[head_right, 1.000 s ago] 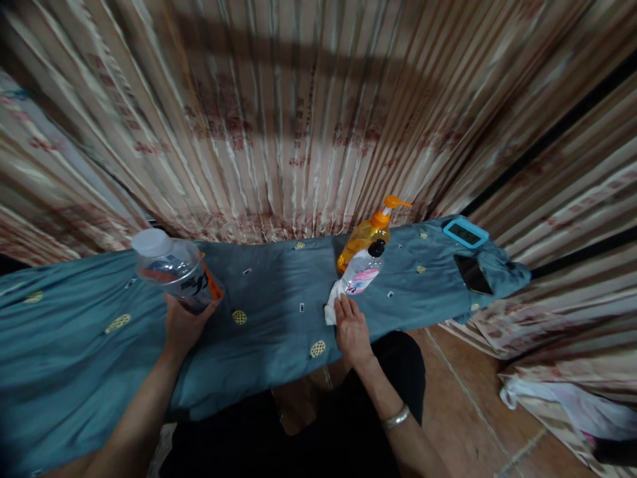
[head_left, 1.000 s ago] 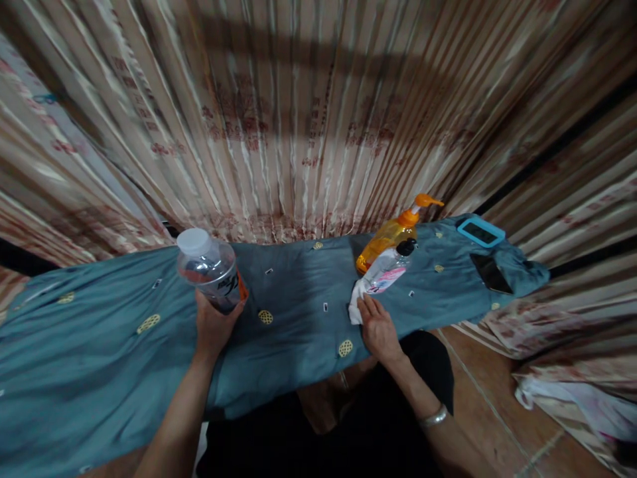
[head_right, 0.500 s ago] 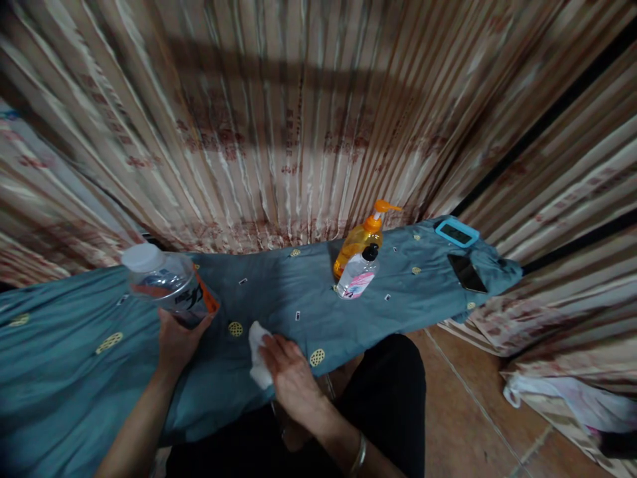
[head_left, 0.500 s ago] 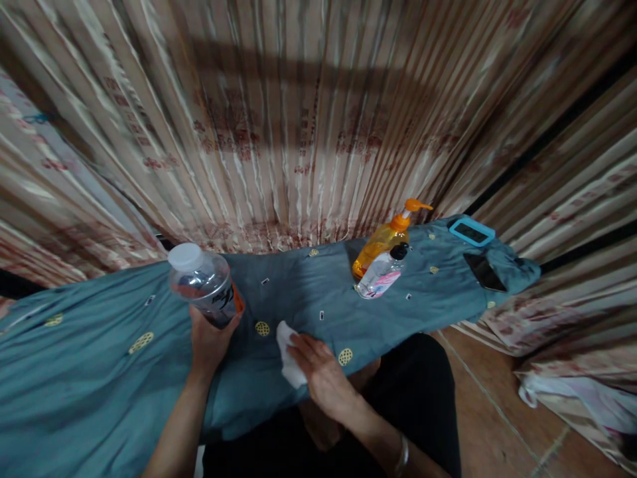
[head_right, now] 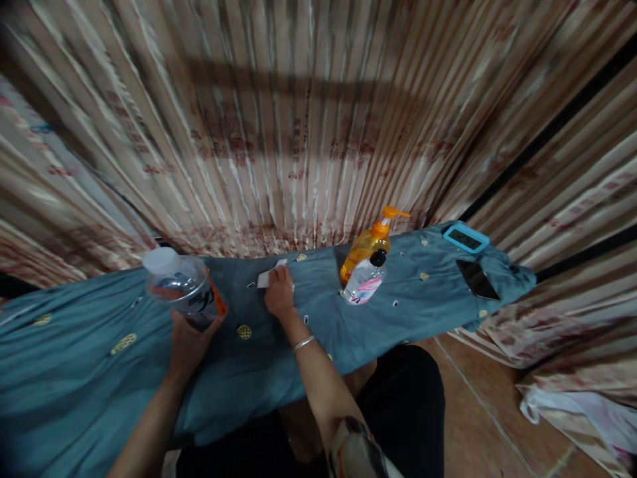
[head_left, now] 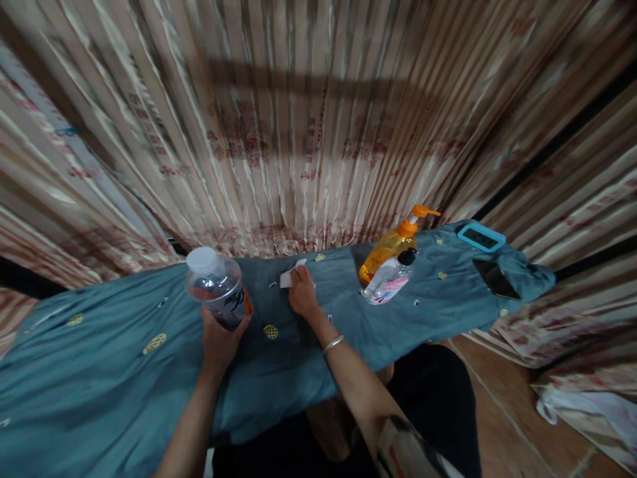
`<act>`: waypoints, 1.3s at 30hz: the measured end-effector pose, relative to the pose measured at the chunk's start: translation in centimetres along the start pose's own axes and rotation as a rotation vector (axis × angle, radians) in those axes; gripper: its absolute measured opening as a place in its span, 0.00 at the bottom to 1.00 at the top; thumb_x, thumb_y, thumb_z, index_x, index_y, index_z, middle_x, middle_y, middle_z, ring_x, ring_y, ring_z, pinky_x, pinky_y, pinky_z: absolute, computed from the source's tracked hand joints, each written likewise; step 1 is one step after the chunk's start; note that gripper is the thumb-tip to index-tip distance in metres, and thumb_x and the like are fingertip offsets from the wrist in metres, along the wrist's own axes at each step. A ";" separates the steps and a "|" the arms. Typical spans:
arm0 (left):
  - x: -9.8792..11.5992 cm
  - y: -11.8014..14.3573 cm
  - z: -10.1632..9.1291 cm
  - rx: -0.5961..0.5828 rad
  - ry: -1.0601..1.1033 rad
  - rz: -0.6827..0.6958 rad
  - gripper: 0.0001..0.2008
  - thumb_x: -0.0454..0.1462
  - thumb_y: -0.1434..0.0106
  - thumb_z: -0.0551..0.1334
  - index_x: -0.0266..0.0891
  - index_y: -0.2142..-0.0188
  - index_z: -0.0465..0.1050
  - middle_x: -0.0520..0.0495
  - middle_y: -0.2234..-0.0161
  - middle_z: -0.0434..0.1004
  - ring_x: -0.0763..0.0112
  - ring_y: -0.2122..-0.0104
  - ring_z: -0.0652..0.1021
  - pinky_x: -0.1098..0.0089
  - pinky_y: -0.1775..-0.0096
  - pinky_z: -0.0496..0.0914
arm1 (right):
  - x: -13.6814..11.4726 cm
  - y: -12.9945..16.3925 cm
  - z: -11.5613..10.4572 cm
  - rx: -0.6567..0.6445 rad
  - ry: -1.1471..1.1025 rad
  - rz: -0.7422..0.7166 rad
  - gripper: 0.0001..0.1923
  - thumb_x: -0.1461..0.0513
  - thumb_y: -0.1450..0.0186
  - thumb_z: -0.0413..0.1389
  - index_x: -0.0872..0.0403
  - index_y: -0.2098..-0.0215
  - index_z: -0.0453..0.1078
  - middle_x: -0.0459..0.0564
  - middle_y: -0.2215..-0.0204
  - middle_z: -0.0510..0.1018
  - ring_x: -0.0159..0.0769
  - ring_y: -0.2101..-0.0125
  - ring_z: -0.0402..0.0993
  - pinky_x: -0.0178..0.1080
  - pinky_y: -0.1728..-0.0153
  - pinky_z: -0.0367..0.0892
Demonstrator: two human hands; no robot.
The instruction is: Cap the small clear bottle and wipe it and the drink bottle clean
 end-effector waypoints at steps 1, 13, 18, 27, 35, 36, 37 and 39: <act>0.0 0.0 0.0 0.003 -0.002 0.001 0.44 0.48 0.57 0.71 0.37 0.44 0.55 0.36 0.52 0.72 0.47 0.53 0.77 0.51 0.54 0.73 | -2.1 0.6 0.4 -0.022 -0.022 -0.069 0.23 0.69 0.37 0.49 0.67 0.43 0.64 0.66 0.44 0.68 0.46 0.39 0.58 0.47 0.36 0.53; -0.3 -0.2 0.0 0.004 -0.026 0.024 0.44 0.51 0.58 0.71 0.37 0.46 0.56 0.37 0.52 0.71 0.46 0.53 0.76 0.48 0.52 0.72 | -1.3 19.3 -5.2 -0.202 -0.124 -0.376 0.31 0.73 0.38 0.45 0.58 0.37 0.60 0.52 0.36 0.61 0.36 0.34 0.49 0.43 0.36 0.56; -0.2 -0.1 0.1 0.006 -0.007 0.039 0.44 0.52 0.58 0.71 0.37 0.47 0.56 0.36 0.51 0.70 0.45 0.51 0.75 0.49 0.51 0.71 | 11.2 21.2 -9.0 0.015 0.172 -0.035 0.31 0.75 0.42 0.43 0.64 0.41 0.65 0.62 0.39 0.66 0.47 0.35 0.52 0.54 0.39 0.59; 0.7 0.1 -0.2 0.028 -0.018 0.034 0.44 0.51 0.59 0.71 0.36 0.46 0.57 0.35 0.50 0.70 0.44 0.49 0.74 0.48 0.48 0.70 | -1.3 21.3 -4.6 0.011 -0.068 -0.115 0.35 0.73 0.44 0.46 0.61 0.37 0.58 0.59 0.35 0.58 0.45 0.33 0.44 0.56 0.37 0.54; 0.1 -0.1 0.2 0.011 0.021 0.071 0.45 0.51 0.58 0.71 0.37 0.44 0.56 0.36 0.49 0.69 0.46 0.48 0.73 0.50 0.47 0.69 | 4.2 15.4 -4.5 -0.045 0.069 -0.022 0.27 0.73 0.39 0.47 0.65 0.42 0.66 0.63 0.40 0.67 0.45 0.37 0.56 0.50 0.38 0.57; 0.0 -0.2 0.2 0.010 0.021 0.074 0.46 0.51 0.57 0.71 0.37 0.44 0.55 0.36 0.48 0.68 0.47 0.48 0.73 0.50 0.47 0.70 | 6.0 13.8 -4.8 -0.041 0.089 0.037 0.26 0.74 0.39 0.46 0.67 0.43 0.66 0.65 0.41 0.67 0.47 0.37 0.56 0.50 0.38 0.56; 0.0 -0.2 0.2 0.010 0.017 0.073 0.46 0.51 0.57 0.71 0.37 0.44 0.55 0.35 0.48 0.68 0.47 0.48 0.73 0.50 0.47 0.70 | 7.4 12.1 -4.9 -0.035 0.102 0.082 0.25 0.74 0.39 0.46 0.69 0.43 0.66 0.67 0.41 0.66 0.48 0.37 0.55 0.51 0.38 0.56; 0.0 -0.1 0.2 0.008 0.006 0.062 0.46 0.50 0.57 0.72 0.37 0.43 0.55 0.35 0.48 0.68 0.46 0.48 0.73 0.50 0.48 0.70 | 9.1 8.6 -5.0 -0.009 0.114 0.163 0.25 0.74 0.37 0.44 0.73 0.43 0.64 0.73 0.41 0.65 0.51 0.37 0.55 0.52 0.39 0.55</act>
Point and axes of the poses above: each hand's wrist, its own y-axis away from the middle knuckle, its own z-axis out of the palm, x = y × z, the point moved 6 cm from there along -y, towards the middle knuckle
